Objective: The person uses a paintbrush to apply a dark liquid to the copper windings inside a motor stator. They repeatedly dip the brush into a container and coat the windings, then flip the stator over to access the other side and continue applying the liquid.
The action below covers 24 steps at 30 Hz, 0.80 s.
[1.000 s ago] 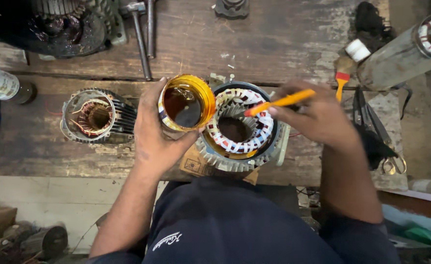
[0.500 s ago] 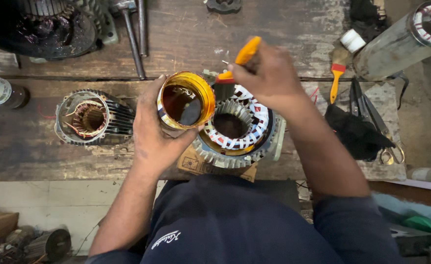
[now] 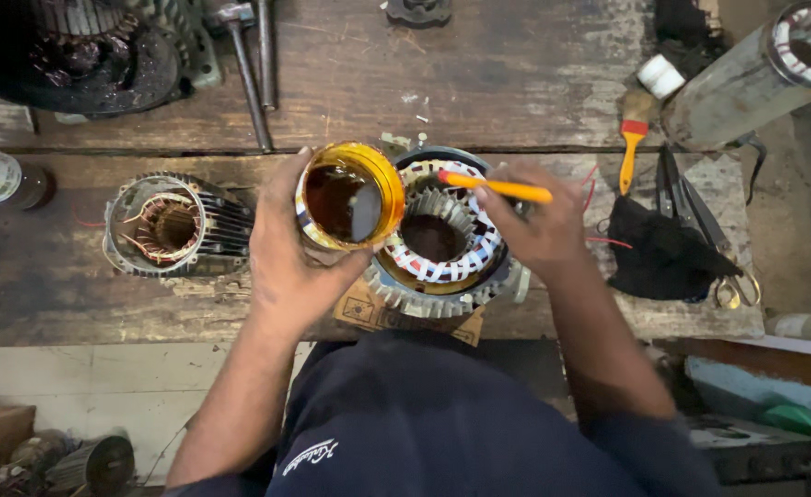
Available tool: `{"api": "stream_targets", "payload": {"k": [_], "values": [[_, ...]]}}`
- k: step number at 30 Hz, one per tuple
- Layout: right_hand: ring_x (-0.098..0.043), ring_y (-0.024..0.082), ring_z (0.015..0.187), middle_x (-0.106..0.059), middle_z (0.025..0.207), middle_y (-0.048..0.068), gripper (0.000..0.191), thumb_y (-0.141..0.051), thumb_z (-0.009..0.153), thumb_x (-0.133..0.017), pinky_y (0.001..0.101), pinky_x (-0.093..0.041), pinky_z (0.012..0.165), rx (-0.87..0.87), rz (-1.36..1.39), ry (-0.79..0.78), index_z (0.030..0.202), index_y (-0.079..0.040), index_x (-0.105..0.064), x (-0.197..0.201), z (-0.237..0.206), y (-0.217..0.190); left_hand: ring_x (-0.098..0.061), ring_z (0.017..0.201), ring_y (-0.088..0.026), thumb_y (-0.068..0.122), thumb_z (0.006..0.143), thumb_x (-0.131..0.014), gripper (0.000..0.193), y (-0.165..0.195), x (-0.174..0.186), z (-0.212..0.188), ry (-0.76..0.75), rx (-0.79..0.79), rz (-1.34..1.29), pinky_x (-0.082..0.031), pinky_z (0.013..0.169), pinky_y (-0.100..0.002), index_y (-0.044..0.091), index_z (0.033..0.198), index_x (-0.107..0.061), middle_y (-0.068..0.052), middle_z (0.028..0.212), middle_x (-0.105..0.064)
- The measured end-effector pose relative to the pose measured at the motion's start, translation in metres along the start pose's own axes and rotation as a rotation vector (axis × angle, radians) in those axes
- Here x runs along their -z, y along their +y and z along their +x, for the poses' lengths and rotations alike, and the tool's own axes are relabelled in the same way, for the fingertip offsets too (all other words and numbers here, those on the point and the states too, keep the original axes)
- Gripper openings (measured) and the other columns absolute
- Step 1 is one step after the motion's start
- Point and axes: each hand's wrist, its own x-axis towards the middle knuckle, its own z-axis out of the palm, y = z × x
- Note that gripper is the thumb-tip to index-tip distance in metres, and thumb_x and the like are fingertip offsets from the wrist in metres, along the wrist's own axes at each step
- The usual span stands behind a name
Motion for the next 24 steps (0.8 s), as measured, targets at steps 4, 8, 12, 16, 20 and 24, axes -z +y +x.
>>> {"api": "stream_targets", "payload": {"k": [4, 8, 12, 16, 20, 24], "values": [[-0.076, 0.022, 0.087, -0.076, 0.098, 0.014, 0.018, -0.009, 0.091, -0.080, 0.0331, -0.060, 0.079, -0.081, 0.054, -0.145, 0.104, 0.000, -0.072, 0.002, -0.015, 0.002, -0.056, 0.138, -0.040, 0.015, 0.072, -0.094, 0.099, 0.001, 0.001, -0.003, 0.000, 0.011, 0.005, -0.047, 0.118, -0.046, 0.003, 0.152, -0.038, -0.022, 0.147, -0.053], [-0.076, 0.023, 0.088, -0.075, 0.099, 0.015, 0.019, -0.009, 0.092, -0.080, 0.0328, -0.059, 0.079, -0.082, 0.031, -0.119, 0.106, 0.000, -0.072, 0.002, -0.015, 0.005, -0.055, 0.138, -0.040, 0.014, 0.070, -0.092, 0.098, 0.001, 0.001, -0.004, -0.013, 0.037, -0.014, -0.047, 0.117, -0.047, 0.003, 0.152, -0.039, -0.023, 0.146, -0.054], [-0.076, 0.025, 0.092, -0.075, 0.104, 0.017, 0.021, -0.009, 0.091, -0.080, 0.0336, -0.059, 0.082, 0.039, 0.040, -0.169, 0.108, 0.001, -0.072, 0.000, -0.008, 0.008, -0.055, 0.136, -0.040, 0.014, 0.069, -0.091, 0.099, 0.002, 0.001, -0.004, -0.021, 0.023, 0.012, -0.047, 0.116, -0.047, 0.002, 0.152, -0.039, -0.022, 0.146, -0.054], [-0.076, 0.025, 0.089, -0.075, 0.100, 0.015, 0.019, -0.010, 0.093, -0.080, 0.0341, -0.059, 0.080, -0.019, 0.072, -0.180, 0.106, 0.001, -0.072, 0.003, -0.004, 0.010, -0.056, 0.137, -0.040, 0.014, 0.070, -0.092, 0.098, 0.003, 0.002, -0.006, -0.024, 0.016, 0.009, -0.047, 0.116, -0.047, 0.002, 0.152, -0.038, -0.021, 0.146, -0.054], [-0.076, 0.027, 0.091, -0.075, 0.101, 0.015, 0.019, -0.012, 0.094, -0.080, 0.0354, -0.059, 0.081, 0.024, 0.045, -0.194, 0.106, 0.000, -0.072, 0.005, -0.002, 0.008, -0.057, 0.136, -0.039, 0.015, 0.072, -0.093, 0.098, 0.004, 0.002, -0.007, -0.023, 0.033, -0.014, -0.048, 0.116, -0.046, 0.002, 0.153, -0.038, -0.022, 0.146, -0.054], [-0.076, 0.027, 0.087, -0.076, 0.098, 0.014, 0.018, -0.013, 0.091, -0.080, 0.0366, -0.060, 0.078, 0.032, -0.017, -0.211, 0.103, -0.002, -0.073, 0.007, 0.000, 0.002, -0.057, 0.136, -0.039, 0.014, 0.071, -0.093, 0.099, 0.005, 0.002, -0.007, -0.015, 0.003, -0.017, -0.047, 0.116, -0.046, 0.002, 0.152, -0.038, -0.022, 0.146, -0.054]]}}
